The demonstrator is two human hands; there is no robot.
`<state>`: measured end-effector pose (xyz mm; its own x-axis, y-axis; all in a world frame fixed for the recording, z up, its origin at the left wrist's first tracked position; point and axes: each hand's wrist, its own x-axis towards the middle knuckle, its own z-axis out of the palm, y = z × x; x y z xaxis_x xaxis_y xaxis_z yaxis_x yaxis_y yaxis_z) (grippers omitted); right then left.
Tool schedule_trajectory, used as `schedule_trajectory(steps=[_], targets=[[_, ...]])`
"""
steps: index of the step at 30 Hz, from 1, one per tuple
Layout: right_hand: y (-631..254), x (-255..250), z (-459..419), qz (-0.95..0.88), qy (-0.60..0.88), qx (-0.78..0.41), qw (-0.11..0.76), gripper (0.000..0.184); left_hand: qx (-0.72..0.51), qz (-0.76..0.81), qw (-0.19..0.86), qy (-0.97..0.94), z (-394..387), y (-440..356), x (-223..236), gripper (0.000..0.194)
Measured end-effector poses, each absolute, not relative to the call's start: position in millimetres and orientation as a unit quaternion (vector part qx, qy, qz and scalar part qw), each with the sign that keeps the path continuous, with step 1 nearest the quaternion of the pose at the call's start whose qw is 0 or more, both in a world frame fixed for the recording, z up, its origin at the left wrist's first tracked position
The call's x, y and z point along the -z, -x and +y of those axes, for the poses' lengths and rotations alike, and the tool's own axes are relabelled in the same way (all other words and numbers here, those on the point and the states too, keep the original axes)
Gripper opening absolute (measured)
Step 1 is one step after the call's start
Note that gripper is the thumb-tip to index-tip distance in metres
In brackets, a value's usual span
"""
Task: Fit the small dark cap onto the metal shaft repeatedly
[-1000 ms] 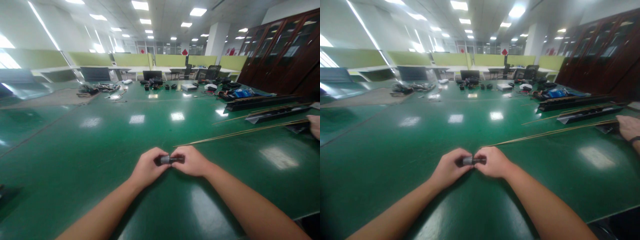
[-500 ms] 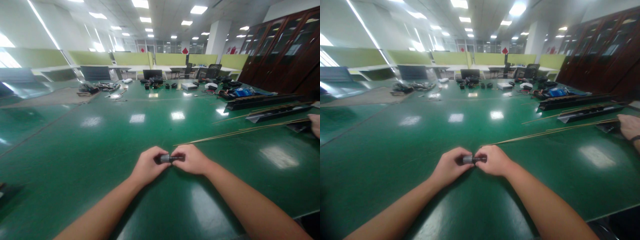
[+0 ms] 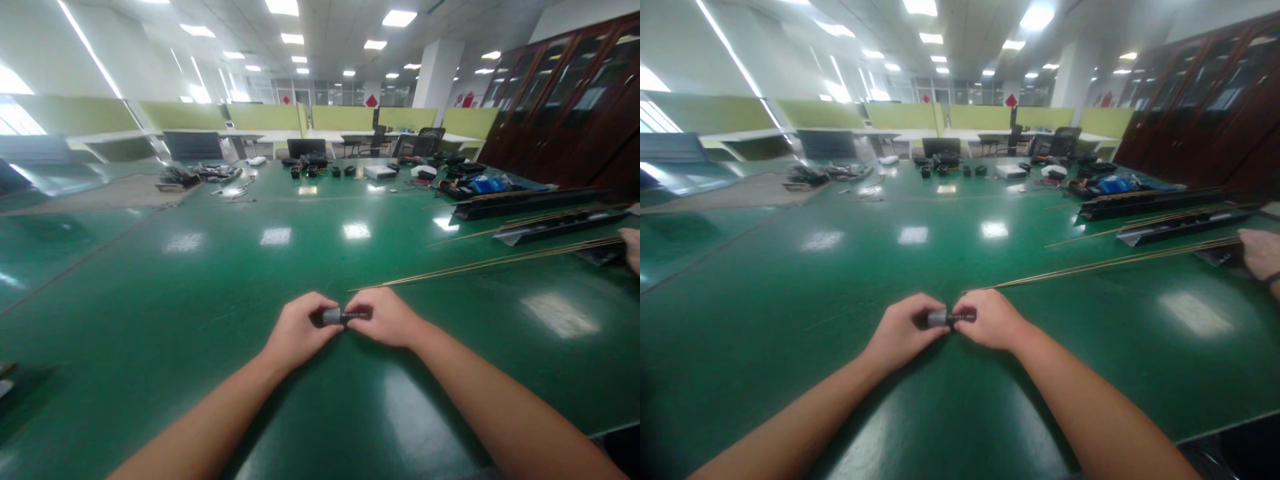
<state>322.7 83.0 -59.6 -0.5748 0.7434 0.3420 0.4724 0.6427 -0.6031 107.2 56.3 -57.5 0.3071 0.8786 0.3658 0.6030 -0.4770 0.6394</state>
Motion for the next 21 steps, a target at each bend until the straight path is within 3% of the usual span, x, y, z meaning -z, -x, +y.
schedule_trajectory(steps=[21], targets=[[-325.1,57.1,82.9,-0.852,0.364,-0.245,0.285,0.010,-0.351,0.466,0.184,-0.791,58.1,-105.7,59.9,0.023]])
